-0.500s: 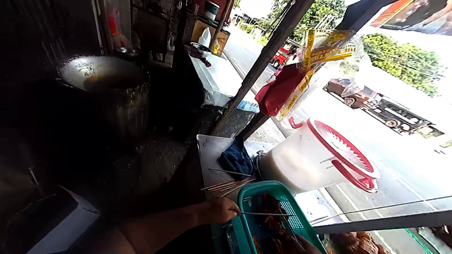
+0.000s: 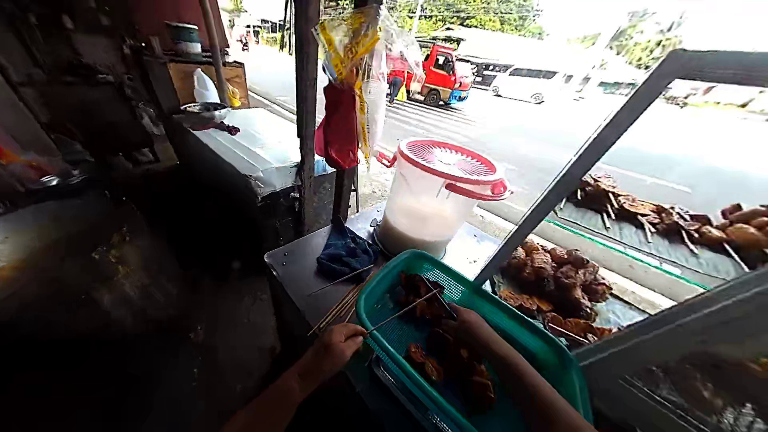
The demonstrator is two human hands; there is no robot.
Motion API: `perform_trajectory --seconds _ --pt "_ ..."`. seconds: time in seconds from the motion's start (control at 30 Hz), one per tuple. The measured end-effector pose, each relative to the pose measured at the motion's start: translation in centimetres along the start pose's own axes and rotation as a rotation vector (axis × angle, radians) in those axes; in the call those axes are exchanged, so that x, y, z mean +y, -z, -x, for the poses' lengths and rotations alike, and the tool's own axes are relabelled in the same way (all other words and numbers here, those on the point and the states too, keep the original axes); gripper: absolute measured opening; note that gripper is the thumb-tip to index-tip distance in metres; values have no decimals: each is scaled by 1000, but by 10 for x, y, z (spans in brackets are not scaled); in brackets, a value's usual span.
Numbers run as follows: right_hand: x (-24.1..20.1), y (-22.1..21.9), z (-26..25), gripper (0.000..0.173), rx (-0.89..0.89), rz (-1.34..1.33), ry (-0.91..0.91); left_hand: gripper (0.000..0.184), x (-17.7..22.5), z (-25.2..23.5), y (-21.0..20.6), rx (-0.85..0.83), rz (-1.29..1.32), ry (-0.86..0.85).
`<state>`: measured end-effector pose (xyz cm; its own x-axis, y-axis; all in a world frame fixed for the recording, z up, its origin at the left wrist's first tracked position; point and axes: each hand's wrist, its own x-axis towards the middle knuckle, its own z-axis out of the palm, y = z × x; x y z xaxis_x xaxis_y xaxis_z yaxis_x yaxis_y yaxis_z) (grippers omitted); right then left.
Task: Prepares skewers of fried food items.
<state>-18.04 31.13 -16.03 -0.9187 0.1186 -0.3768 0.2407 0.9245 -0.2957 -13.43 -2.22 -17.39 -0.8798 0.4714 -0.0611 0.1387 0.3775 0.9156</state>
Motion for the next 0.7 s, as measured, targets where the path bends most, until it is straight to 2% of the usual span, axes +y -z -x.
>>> perform_trajectory --seconds 0.1,0.3,0.43,0.53,0.7 --pt "-4 -2 16 43 -8 -21 57 29 -1 -2 -1 -2 -25 28" --pt "-17 -18 64 53 -132 113 177 24 -2 -1 -6 38 -12 67" --pt "-8 -16 86 54 -196 193 252 25 1 5 -6 27 -91 99" --pt "5 -9 89 60 -174 239 218 29 6 12 -4 54 -168 67" --pt "19 1 90 57 -100 218 149 31 16 22 10 154 -284 28"
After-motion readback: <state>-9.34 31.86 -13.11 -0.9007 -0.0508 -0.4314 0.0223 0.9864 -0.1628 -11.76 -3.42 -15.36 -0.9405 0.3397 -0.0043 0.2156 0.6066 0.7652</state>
